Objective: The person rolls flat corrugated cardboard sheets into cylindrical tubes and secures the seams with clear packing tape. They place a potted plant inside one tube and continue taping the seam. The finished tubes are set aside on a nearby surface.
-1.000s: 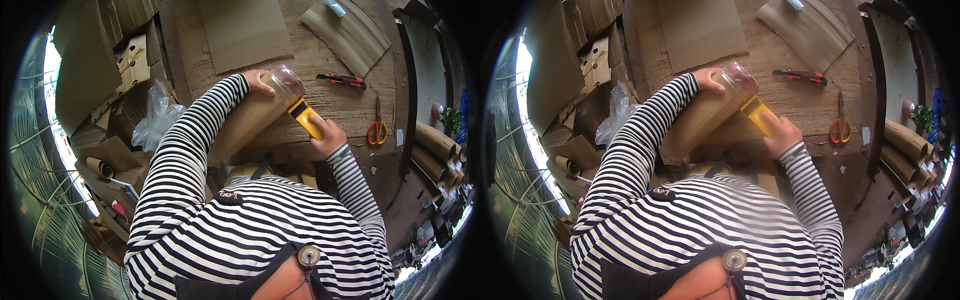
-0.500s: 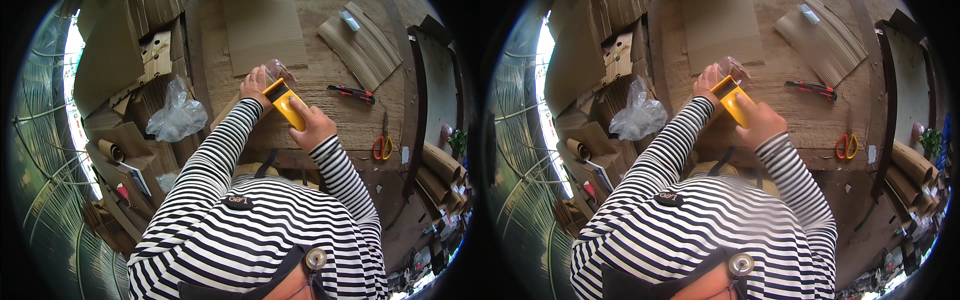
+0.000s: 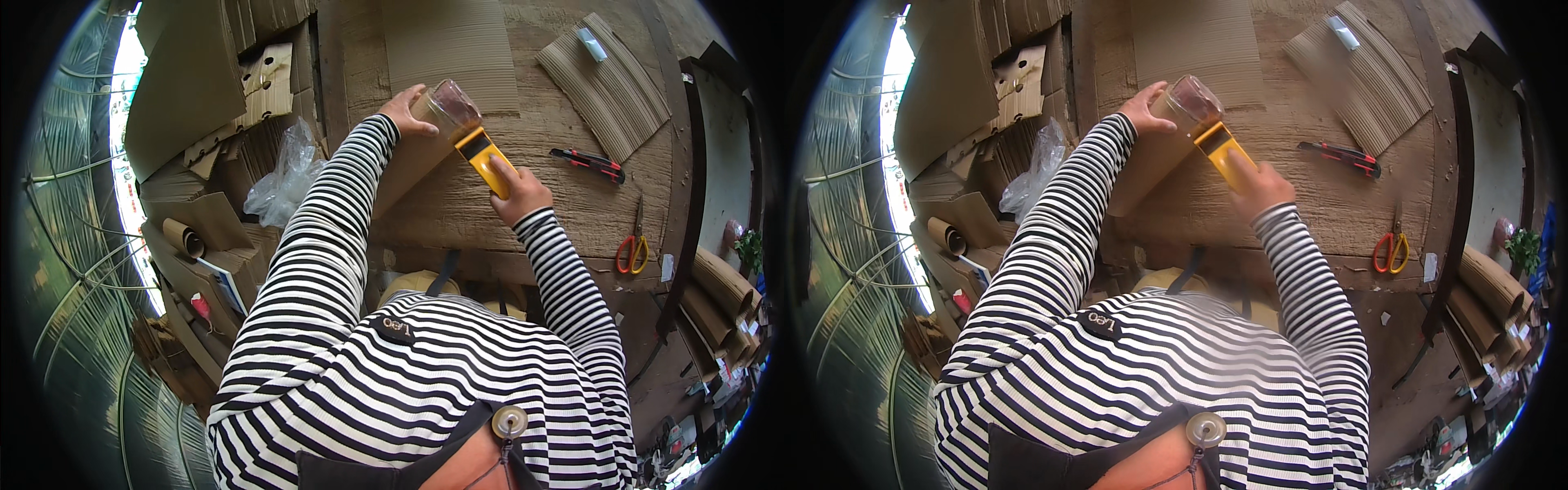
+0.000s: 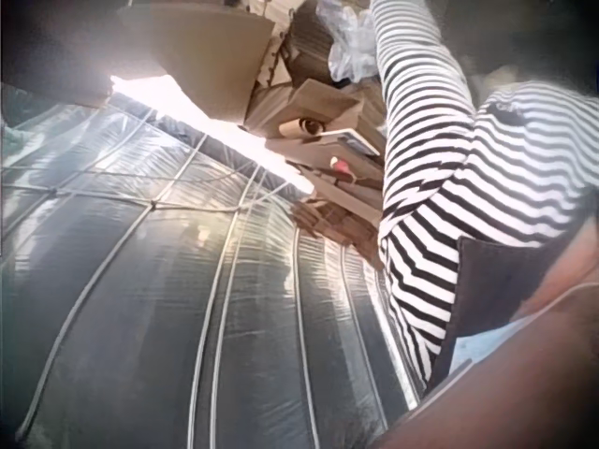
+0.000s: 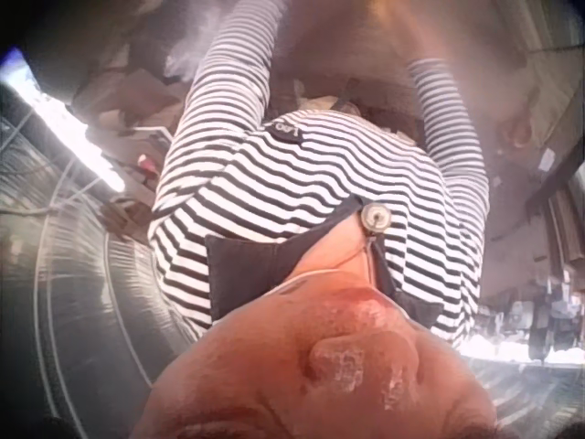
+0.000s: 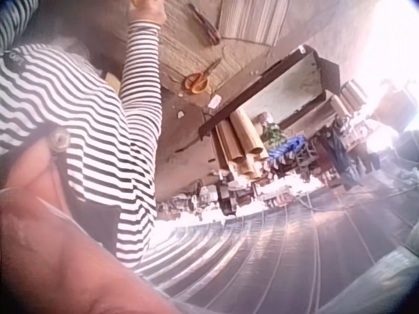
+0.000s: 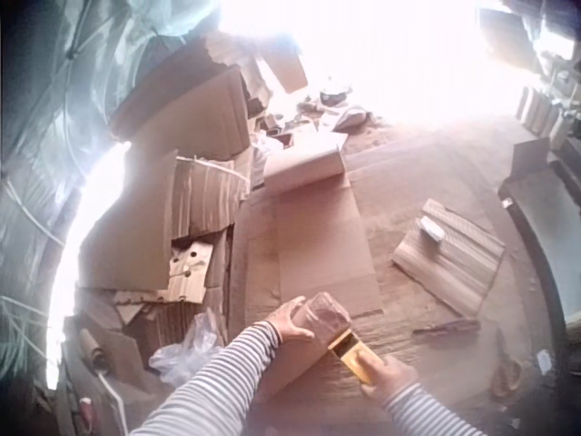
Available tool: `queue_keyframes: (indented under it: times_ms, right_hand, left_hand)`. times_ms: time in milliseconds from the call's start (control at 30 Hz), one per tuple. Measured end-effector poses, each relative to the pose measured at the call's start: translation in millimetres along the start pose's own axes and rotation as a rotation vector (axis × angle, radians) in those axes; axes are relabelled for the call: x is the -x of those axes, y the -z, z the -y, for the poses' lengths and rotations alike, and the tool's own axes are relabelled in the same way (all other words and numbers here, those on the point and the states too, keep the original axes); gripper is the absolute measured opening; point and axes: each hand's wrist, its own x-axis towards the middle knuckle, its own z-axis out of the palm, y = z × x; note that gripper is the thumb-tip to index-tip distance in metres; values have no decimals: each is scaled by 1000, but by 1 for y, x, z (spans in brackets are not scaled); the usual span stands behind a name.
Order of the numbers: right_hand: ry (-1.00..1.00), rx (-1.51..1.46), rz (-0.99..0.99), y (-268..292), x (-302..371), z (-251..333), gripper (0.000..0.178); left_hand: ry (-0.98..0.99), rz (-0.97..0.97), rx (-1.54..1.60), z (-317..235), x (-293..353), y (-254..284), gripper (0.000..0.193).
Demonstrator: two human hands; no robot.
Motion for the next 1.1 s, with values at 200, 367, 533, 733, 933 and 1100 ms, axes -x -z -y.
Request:
queue_keyframes:
  times_ms: [200, 367, 533, 733, 933, 1100]
  right_hand:
    - [-94, 1, 100, 15, -62, 69, 67]
    - [-4, -30, 38, 48, -51, 84, 71]
    - [37, 31, -18, 42, 25, 24, 76]
    - [-149, 181, 244, 6, -70, 36, 58]
    - [-168, 175, 254, -1, -105, 53, 57]
    - [-29, -9, 16, 30, 27, 19, 61]
  left_hand:
    - [47, -98, -514, -36, 20, 9, 114]
    - [281, -295, -557, -51, 21, -17, 116]
    - [257, -280, -510, -42, 21, -4, 123]
    - [86, -114, -281, -14, -16, 45, 127]
    - [-23, 54, -164, 8, -40, 64, 118]
    - [-176, 423, 236, 15, -7, -17, 109]
